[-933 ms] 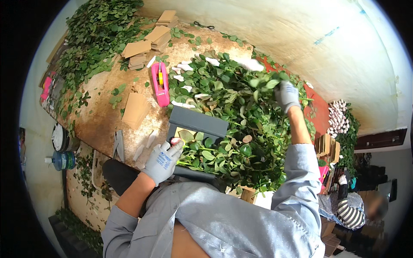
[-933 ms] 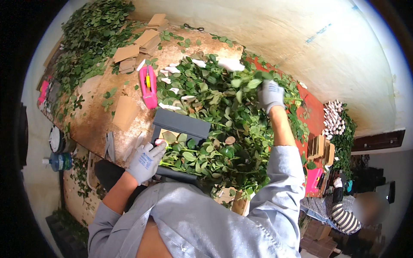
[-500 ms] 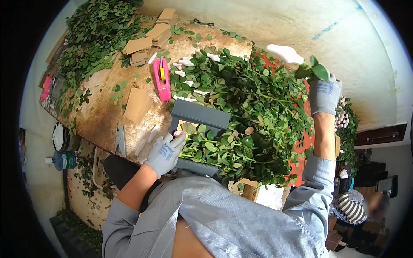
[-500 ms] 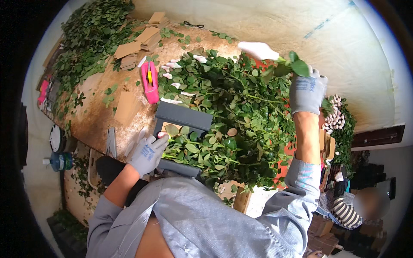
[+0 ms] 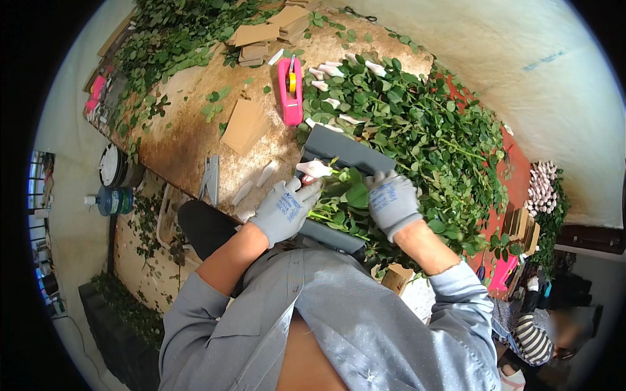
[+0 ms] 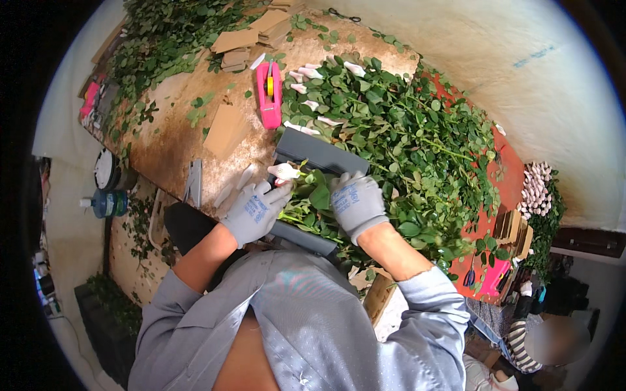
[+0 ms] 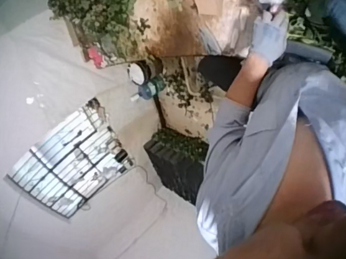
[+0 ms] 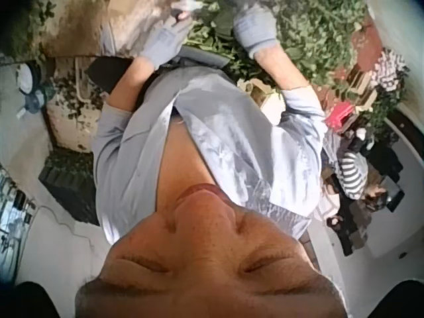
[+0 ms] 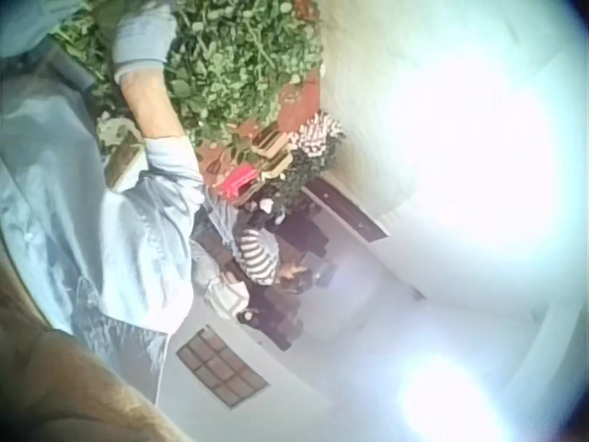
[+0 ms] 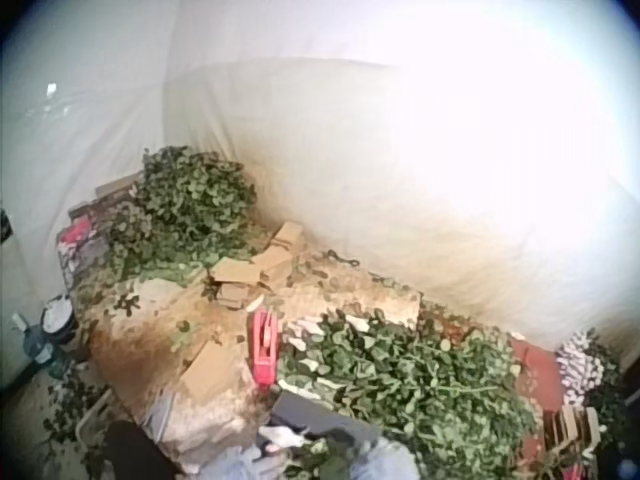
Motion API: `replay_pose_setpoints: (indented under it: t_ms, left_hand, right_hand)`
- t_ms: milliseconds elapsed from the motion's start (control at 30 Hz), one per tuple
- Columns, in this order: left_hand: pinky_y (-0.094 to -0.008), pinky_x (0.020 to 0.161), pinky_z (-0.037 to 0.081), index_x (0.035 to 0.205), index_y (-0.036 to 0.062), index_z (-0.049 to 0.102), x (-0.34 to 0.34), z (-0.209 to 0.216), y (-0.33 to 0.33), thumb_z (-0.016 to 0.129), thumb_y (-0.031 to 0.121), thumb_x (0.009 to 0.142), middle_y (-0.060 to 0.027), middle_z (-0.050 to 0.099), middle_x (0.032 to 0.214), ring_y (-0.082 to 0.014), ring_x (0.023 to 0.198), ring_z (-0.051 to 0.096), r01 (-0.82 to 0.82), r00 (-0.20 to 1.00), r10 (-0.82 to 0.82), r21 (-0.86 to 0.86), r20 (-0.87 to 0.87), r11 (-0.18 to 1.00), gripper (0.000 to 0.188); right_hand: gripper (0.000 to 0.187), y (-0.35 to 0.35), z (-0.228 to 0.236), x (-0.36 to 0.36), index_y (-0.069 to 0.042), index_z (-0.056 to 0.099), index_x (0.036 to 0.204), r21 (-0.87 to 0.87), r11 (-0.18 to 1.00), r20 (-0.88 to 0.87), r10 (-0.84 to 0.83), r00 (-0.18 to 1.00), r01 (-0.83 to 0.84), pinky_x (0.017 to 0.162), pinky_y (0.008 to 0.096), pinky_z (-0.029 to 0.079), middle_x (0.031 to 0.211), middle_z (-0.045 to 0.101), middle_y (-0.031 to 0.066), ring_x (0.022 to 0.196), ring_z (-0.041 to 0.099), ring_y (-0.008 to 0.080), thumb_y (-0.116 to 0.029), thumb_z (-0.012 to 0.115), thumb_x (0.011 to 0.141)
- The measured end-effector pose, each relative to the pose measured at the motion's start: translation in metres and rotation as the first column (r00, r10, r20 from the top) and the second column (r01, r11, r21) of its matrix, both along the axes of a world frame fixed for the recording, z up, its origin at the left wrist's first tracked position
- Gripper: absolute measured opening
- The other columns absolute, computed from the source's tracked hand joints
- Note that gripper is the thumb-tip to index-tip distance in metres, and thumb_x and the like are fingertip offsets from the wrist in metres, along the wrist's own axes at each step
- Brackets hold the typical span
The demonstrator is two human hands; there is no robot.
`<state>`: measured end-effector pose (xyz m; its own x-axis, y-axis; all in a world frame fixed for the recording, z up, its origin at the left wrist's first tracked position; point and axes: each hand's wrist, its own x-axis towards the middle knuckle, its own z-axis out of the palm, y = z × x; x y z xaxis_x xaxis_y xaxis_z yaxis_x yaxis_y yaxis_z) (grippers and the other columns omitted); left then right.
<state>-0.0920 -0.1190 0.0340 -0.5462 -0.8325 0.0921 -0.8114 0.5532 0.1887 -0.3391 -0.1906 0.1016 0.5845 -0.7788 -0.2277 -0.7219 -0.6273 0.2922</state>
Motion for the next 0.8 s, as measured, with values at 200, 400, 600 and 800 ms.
replay_pose_setpoints:
  t_ms: [200,400,600,800]
  left_hand:
    - [-0.0398,0.082,0.050,0.125,0.0106,0.069,0.003,-0.008,-0.003,0.060,0.017,0.090,-0.0021,0.059,0.144,-0.0229,0.101,0.058,0.025,1.000,-0.025,-0.012,-0.005,1.000,0.036]
    - [-0.0406,0.080,0.049,0.117,0.0105,0.071,0.002,-0.009,-0.002,0.062,0.017,0.084,-0.0037,0.064,0.129,-0.0244,0.100,0.057,0.003,1.000,-0.003,0.014,0.014,1.000,0.035]
    - [-0.0415,0.083,0.048,0.113,0.0107,0.072,0.001,0.003,-0.008,0.060,0.017,0.085,-0.0023,0.066,0.119,-0.0251,0.100,0.057,0.017,0.993,-0.032,0.136,0.113,0.991,0.031]
    - [-0.0406,0.084,0.049,0.124,0.0089,0.069,0.003,-0.008,-0.003,0.061,0.015,0.085,-0.0034,0.062,0.140,-0.0240,0.100,0.057,0.002,0.999,0.000,0.048,-0.037,0.999,0.040]
  right_hand:
    - [0.025,-0.001,-0.045,-0.004,-0.010,0.066,0.117,0.173,0.969,-0.043,-0.172,0.984,0.177,0.080,0.0422,0.056,0.108,0.068,0.0117,0.101,0.068,0.0280,-0.018,0.050,0.099]
    - [0.025,0.012,0.021,0.043,-0.007,0.063,0.117,0.033,0.999,0.128,-0.018,0.992,0.014,0.069,0.0391,0.059,0.104,0.067,0.0106,0.092,0.070,0.0245,-0.020,0.057,0.096]
    - [0.019,-0.014,-0.043,0.079,-0.007,0.061,0.108,0.059,0.998,0.235,-0.007,0.972,-0.007,0.066,0.0405,0.059,0.098,0.069,0.0119,0.084,0.074,0.0265,-0.021,0.057,0.097]
    - [0.018,-0.025,-0.057,0.064,-0.009,0.060,0.114,0.196,0.980,0.161,-0.056,0.985,0.024,0.070,0.0440,0.060,0.101,0.069,0.0141,0.088,0.074,0.0313,-0.016,0.054,0.098]
